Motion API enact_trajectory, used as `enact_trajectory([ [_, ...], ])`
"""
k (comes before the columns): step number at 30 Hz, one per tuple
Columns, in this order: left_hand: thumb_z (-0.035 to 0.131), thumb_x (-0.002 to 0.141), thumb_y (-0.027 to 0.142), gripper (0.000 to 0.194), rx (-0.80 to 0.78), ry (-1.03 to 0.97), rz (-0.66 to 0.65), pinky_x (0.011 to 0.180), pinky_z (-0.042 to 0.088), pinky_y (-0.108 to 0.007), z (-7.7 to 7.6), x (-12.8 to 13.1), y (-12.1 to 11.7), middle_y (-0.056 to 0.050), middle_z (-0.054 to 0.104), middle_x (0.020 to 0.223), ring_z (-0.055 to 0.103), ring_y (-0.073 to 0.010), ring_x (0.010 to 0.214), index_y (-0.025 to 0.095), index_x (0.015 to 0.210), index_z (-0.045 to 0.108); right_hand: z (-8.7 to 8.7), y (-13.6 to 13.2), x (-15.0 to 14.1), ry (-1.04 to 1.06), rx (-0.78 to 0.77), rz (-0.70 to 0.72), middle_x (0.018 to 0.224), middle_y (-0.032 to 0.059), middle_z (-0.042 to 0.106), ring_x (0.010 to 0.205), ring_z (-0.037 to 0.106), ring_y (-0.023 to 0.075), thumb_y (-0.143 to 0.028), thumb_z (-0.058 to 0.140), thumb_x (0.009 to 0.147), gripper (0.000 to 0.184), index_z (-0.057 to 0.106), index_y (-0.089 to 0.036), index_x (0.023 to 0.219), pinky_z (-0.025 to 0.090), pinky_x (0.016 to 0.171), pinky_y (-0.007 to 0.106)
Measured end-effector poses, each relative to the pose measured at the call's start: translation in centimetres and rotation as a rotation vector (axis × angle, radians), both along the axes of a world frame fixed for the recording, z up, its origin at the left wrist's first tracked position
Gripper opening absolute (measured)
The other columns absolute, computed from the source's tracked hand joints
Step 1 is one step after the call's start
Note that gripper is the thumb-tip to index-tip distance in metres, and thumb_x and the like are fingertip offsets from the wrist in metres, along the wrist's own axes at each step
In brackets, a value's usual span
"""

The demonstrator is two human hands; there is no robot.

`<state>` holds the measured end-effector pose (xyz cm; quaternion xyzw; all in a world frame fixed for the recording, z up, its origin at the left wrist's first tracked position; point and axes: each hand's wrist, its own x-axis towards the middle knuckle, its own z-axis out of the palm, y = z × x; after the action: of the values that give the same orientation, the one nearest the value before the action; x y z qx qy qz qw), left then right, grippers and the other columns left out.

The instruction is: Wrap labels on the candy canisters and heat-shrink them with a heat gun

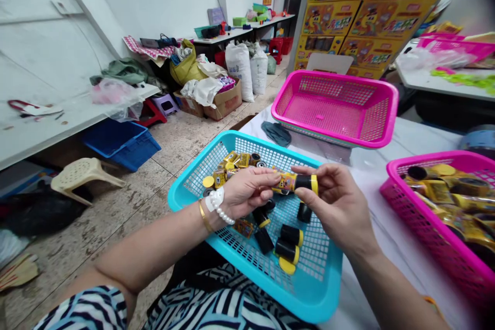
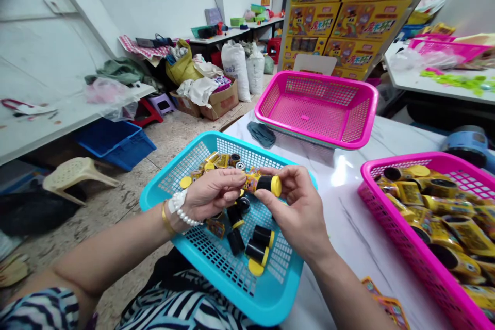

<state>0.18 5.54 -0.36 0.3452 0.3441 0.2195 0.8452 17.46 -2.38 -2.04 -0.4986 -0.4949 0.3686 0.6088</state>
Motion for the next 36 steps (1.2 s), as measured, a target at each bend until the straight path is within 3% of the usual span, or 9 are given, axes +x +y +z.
enact_trajectory([
  [3, 0.078, 0.077, 0.027, 0.022, 0.058, 0.013, 0.049, 0.036, 0.016, -0.012, 0.1, 0.2, -0.3, 0.004, 0.052, 0.061, 0.041, -0.0005, 0.044, 0.011, 0.079, 0.063, 0.1, -0.3, -0.2, -0.033, 0.034, -0.055, 0.103, 0.0043, 0.073, 0.093, 0.071, 0.0199, -0.028, 0.082, 0.074, 0.039, 0.05, -0.025, 0.096, 0.059, 0.081, 0.035],
  [6, 0.083, 0.073, 0.032, 0.032, 0.121, 0.015, 0.152, 0.042, 0.029, -0.011, 0.3, 0.2, -0.8, 0.002, 0.06, 0.076, 0.052, -0.0024, 0.056, 0.013, 0.09, 0.064, 0.2, -0.4, -0.4, -0.037, 0.085, -0.117, 0.099, 0.0027, 0.072, 0.089, 0.071, 0.0186, -0.024, 0.085, 0.071, 0.04, 0.052, -0.024, 0.094, 0.058, 0.077, 0.031],
  [9, 0.082, 0.074, 0.04, 0.039, 0.142, -0.009, 0.043, 0.05, 0.042, -0.016, 0.6, 0.1, -1.0, -0.002, 0.064, 0.09, 0.06, -0.0072, 0.066, 0.015, 0.099, 0.063, 0.1, -0.4, -0.4, -0.024, 0.106, -0.098, 0.099, 0.002, 0.071, 0.091, 0.071, 0.0185, -0.022, 0.084, 0.071, 0.04, 0.052, -0.025, 0.094, 0.059, 0.079, 0.032],
  [11, 0.081, 0.075, 0.041, 0.038, 0.173, -0.025, -0.051, 0.052, 0.042, -0.018, 0.7, 0.0, -1.0, -0.001, 0.063, 0.082, 0.059, -0.0068, 0.062, 0.013, 0.094, 0.063, 0.1, -0.4, -0.2, -0.054, 0.083, -0.042, 0.105, 0.0035, 0.069, 0.097, 0.069, 0.0193, -0.023, 0.083, 0.073, 0.038, 0.053, -0.024, 0.095, 0.059, 0.084, 0.034],
  [15, 0.083, 0.073, 0.036, 0.035, 0.217, 0.019, -0.016, 0.051, 0.04, -0.018, 0.5, 0.0, -0.7, -0.001, 0.063, 0.073, 0.055, -0.005, 0.056, 0.011, 0.087, 0.063, 0.6, -0.3, 0.9, -0.224, 0.014, 0.064, 0.105, 0.0049, 0.067, 0.089, 0.067, 0.0171, -0.026, 0.076, 0.081, 0.026, 0.06, -0.023, 0.101, 0.059, 0.079, 0.032],
  [21, 0.086, 0.069, 0.03, 0.038, 0.281, -0.01, -0.08, 0.054, 0.041, -0.02, 0.0, 0.4, -0.8, 0.001, 0.063, 0.069, 0.056, -0.0062, 0.054, 0.013, 0.097, 0.065, 1.1, -0.6, 1.0, -0.559, 0.215, 0.017, 0.1, 0.0045, 0.066, 0.081, 0.065, 0.016, -0.021, 0.072, 0.085, 0.017, 0.067, -0.024, 0.101, 0.058, 0.07, 0.032],
  [27, 0.07, 0.081, 0.055, 0.058, 0.205, 0.047, -0.135, 0.057, 0.045, -0.023, 0.2, -0.5, -0.4, -0.005, 0.068, 0.082, 0.063, -0.0112, 0.061, 0.017, 0.124, 0.06, 0.7, -0.3, 1.1, -0.683, 0.362, -0.052, 0.1, 0.0055, 0.066, 0.082, 0.068, 0.0162, -0.015, 0.073, 0.082, 0.021, 0.066, -0.022, 0.101, 0.06, 0.071, 0.03],
  [32, 0.077, 0.079, 0.043, 0.04, 0.361, 0.053, -0.067, 0.056, 0.042, -0.021, -0.2, -0.5, -0.3, -0.002, 0.066, 0.077, 0.056, -0.0072, 0.058, 0.015, 0.106, 0.067, 0.3, -0.3, 1.0, -0.75, 0.458, -0.085, 0.099, 0.0073, 0.069, 0.088, 0.069, 0.0176, -0.013, 0.074, 0.081, 0.021, 0.066, -0.02, 0.099, 0.061, 0.075, 0.03],
  [36, 0.076, 0.081, 0.03, 0.028, 0.555, 0.05, -0.079, 0.07, 0.049, -0.024, 0.0, -0.2, -0.7, -0.003, 0.068, 0.089, 0.059, -0.0083, 0.07, 0.016, 0.105, 0.07, 0.3, -0.3, 0.4, -0.624, 0.358, -0.105, 0.091, 0.006, 0.071, 0.083, 0.07, 0.0185, -0.022, 0.078, 0.08, 0.015, 0.068, -0.021, 0.09, 0.061, 0.073, 0.032],
])
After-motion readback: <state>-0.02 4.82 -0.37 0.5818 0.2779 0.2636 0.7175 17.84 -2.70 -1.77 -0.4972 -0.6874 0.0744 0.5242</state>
